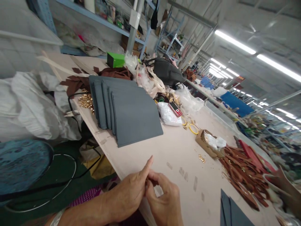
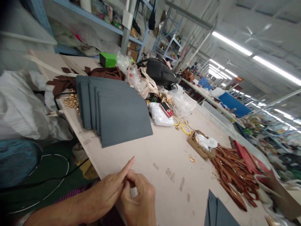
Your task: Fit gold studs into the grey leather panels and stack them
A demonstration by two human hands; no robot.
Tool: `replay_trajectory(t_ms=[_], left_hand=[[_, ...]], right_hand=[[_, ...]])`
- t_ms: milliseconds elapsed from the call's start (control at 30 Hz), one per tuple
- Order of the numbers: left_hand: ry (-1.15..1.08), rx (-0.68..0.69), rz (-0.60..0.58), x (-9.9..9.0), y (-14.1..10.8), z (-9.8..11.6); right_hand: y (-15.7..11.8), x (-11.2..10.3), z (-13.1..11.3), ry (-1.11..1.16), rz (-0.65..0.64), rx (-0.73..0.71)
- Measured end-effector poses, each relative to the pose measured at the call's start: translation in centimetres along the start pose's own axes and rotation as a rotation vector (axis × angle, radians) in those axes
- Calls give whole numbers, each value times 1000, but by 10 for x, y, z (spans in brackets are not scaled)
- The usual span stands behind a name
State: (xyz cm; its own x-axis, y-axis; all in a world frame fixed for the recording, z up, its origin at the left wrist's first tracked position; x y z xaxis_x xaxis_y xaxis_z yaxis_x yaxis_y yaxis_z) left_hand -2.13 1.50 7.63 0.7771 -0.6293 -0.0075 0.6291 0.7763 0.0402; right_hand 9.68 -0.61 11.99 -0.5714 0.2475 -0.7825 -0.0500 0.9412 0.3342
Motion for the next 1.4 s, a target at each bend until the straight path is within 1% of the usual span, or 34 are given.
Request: replay_trajectory(t_ms=[167,233,333,433,500,567,600,633,700,767,833,867,933,967,1033,1100,1133,1167,1233,1267,1300,1333,1367,1400], left_hand=[[-28,63,49,-14,1,0],[-41,82,57,-20,1,0],[-62,42,120,-30,0,1],[-112,-7,256,-44,-1,1],[-155,-43,381,-56,-4,-1],[-205,-110,517,-70,-9,-5],[-236,-143,575,-77,-12,-7],[-268,-169,624,-83,-16,-9],[-302,-180,705,-93,-25,-14],[-294,-154,791,-103,-35,-19],[-269,-128,852,-111,-43,-24],[-263,-127,860,-114,-47,-26],[-273,-144,840,-118,-51,-30],[-276,-153,820,-119,-53,-32],[-269,-169,785,-118,-56,-33],[-284,-205,743,-112,-58,-35],[-302,-228,715,-108,-57,-36],[-322,-253,680,-103,-56,-36],[-337,-295,608,-93,-53,-33],[-323,-307,585,-90,-51,-31],[-299,-307,585,-89,-49,-29],[-268,-299,610,-90,-47,-27],[-234,-283,651,-94,-47,-24],[-201,-265,699,-98,-47,-22]], right_hand=[[11,15,-4,-59,73,-48],[16,22,-2,-63,44,-59],[25,35,-1,-26,-52,-37],[39,51,-6,65,-160,8],[53,62,-10,145,-216,12],[71,72,-12,190,-206,9],[82,77,-11,182,-166,-8],[94,80,-10,146,-111,-42],[118,88,-6,2,-2,-150],[137,96,-3,-177,41,-270],[144,101,1,-315,21,-362],[142,101,3,-357,-6,-393],[132,95,6,-393,-108,-419],[124,89,7,-389,-185,-415],[106,73,10,-329,-379,-382],[90,58,13,-205,-585,-311],[84,52,15,-131,-660,-257],[79,48,19,-60,-709,-187],[73,45,28,66,-739,-20],[71,47,34,118,-732,66],[70,49,39,158,-712,144],[69,52,43,178,-679,200],[69,54,45,172,-627,218],[69,56,45,139,-552,193]])
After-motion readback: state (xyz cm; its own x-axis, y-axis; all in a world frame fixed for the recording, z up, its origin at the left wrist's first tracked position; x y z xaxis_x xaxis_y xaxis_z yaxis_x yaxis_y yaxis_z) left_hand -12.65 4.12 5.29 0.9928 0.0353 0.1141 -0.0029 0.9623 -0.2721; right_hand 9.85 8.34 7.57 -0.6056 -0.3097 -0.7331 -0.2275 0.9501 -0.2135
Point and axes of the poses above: each hand's wrist, its own y-axis towards the middle knuckle, its own x-axis out of the palm, z = x × y, the point moved 3 cm from there along y, towards the middle knuckle, and after that the axes turned 14 degrees about -y, right-handed, at the moved point
